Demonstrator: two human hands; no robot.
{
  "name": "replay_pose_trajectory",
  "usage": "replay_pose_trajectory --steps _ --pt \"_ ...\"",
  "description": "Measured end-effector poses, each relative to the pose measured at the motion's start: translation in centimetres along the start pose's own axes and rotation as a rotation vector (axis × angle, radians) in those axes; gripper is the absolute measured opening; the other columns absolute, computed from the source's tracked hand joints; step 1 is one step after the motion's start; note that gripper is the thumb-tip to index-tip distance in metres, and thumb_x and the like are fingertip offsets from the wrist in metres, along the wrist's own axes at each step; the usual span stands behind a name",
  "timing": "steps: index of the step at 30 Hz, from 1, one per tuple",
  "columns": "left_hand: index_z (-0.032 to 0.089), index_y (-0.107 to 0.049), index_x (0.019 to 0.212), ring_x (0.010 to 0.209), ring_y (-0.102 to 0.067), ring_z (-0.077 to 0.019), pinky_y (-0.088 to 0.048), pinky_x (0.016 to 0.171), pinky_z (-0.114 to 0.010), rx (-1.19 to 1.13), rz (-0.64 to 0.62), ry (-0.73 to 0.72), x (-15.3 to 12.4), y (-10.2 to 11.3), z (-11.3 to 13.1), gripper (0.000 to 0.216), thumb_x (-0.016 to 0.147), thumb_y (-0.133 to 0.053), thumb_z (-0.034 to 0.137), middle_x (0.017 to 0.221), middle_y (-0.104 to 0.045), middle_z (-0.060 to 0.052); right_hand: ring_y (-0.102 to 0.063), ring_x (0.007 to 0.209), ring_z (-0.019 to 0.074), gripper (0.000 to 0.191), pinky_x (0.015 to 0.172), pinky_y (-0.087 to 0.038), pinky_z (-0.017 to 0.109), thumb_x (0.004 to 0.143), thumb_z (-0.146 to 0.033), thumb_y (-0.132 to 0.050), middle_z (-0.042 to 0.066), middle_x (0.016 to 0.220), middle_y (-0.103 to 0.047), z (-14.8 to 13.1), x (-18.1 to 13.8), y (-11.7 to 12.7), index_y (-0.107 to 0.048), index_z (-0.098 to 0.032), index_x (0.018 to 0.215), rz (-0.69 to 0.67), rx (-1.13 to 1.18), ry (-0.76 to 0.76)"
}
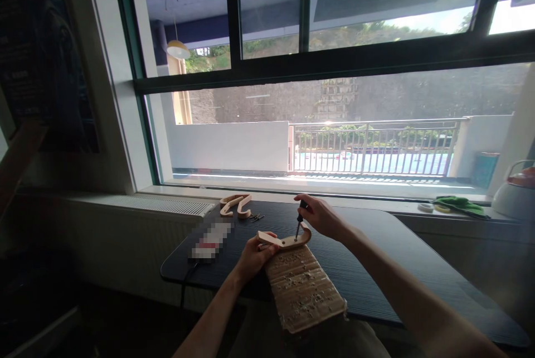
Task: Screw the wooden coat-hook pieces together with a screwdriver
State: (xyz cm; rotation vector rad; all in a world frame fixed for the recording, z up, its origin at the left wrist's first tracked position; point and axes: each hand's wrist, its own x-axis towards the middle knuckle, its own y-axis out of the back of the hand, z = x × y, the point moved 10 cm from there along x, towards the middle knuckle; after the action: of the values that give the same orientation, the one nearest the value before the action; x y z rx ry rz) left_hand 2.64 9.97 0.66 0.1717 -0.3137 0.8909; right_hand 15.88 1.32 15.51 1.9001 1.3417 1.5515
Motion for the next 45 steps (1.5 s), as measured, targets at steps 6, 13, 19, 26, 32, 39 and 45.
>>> replay_pose_trajectory --steps 6,13,19,26,32,39,45 --pt "0.016 -0.061 0.092 0.076 -0.059 -0.0159 -0.043 0.068 -0.024 -0.019 -0.006 0.007 0.0 -0.2 -0.1 0.032 0.066 -0.069 0.031 0.082 -0.065 -0.003 -0.055 0.063 0.011 0.037 0.058 -0.039 0.021 0.081 -0.025 -0.042 0.004 0.085 -0.062 -0.3 0.2 -0.5 -0.051 -0.019 0.116 -0.034 0.032 0.021" --pt "0.015 -0.062 0.092 0.077 -0.059 -0.0164 -0.043 0.068 -0.024 -0.003 0.01 0.017 -0.1 -0.1 0.4 0.032 0.065 -0.07 0.031 0.081 -0.065 -0.003 -0.059 0.067 0.0125 0.038 0.061 -0.042 0.023 0.081 -0.024 -0.042 0.004 0.084 -0.064 0.0 0.4 -1.1 -0.05 -0.021 0.119 -0.033 0.062 0.008" --pt "0.016 -0.063 0.092 0.078 -0.06 -0.0184 -0.044 0.069 -0.026 -0.025 0.004 0.027 -0.1 -0.3 0.2 0.034 0.064 -0.071 0.034 0.082 -0.066 -0.004 -0.06 0.065 0.0129 0.032 0.058 -0.041 0.022 0.081 -0.026 -0.045 0.004 0.08 -0.065 0.5 0.6 -1.1 -0.053 -0.021 0.112 -0.017 0.026 0.002" --pt "0.015 -0.062 0.093 0.079 -0.06 -0.0196 -0.045 0.071 -0.029 -0.021 -0.001 0.018 -0.2 -0.3 0.4 0.036 0.064 -0.07 0.035 0.083 -0.066 -0.005 -0.058 0.066 0.0138 0.03 0.058 -0.038 0.022 0.081 -0.03 -0.047 0.004 0.082 -0.065 0.5 0.9 -0.8 -0.055 -0.021 0.108 -0.009 -0.104 -0.002" --pt "0.015 -0.062 0.091 0.078 -0.06 -0.0185 -0.045 0.069 -0.028 0.003 0.002 0.002 0.0 -0.2 0.2 0.032 0.066 -0.069 0.035 0.084 -0.065 -0.005 -0.058 0.075 0.0145 0.036 0.065 -0.039 0.023 0.082 -0.026 -0.042 0.007 0.101 -0.064 -0.7 1.1 -0.5 -0.055 -0.02 0.116 -0.067 -0.143 0.06" --pt "0.015 -0.062 0.091 0.081 -0.059 -0.0189 -0.045 0.07 -0.027 0.034 0.018 -0.011 -0.1 -0.1 0.4 0.033 0.066 -0.069 0.035 0.085 -0.066 -0.005 -0.058 0.074 0.0149 0.032 0.063 -0.038 0.022 0.081 -0.027 -0.047 0.006 0.09 -0.066 -0.4 1.3 -0.3 -0.059 -0.019 0.109 -0.072 -0.166 0.034" --pt "0.015 -0.062 0.091 0.079 -0.059 -0.0178 -0.045 0.07 -0.027 0.035 0.014 0.004 -0.1 -0.1 0.3 0.032 0.066 -0.069 0.033 0.084 -0.065 -0.004 -0.058 0.072 0.0146 0.029 0.061 -0.037 0.022 0.082 -0.032 -0.047 0.006 0.086 -0.067 -0.5 1.7 -0.5 -0.061 -0.018 0.103 -0.067 -0.211 0.019"
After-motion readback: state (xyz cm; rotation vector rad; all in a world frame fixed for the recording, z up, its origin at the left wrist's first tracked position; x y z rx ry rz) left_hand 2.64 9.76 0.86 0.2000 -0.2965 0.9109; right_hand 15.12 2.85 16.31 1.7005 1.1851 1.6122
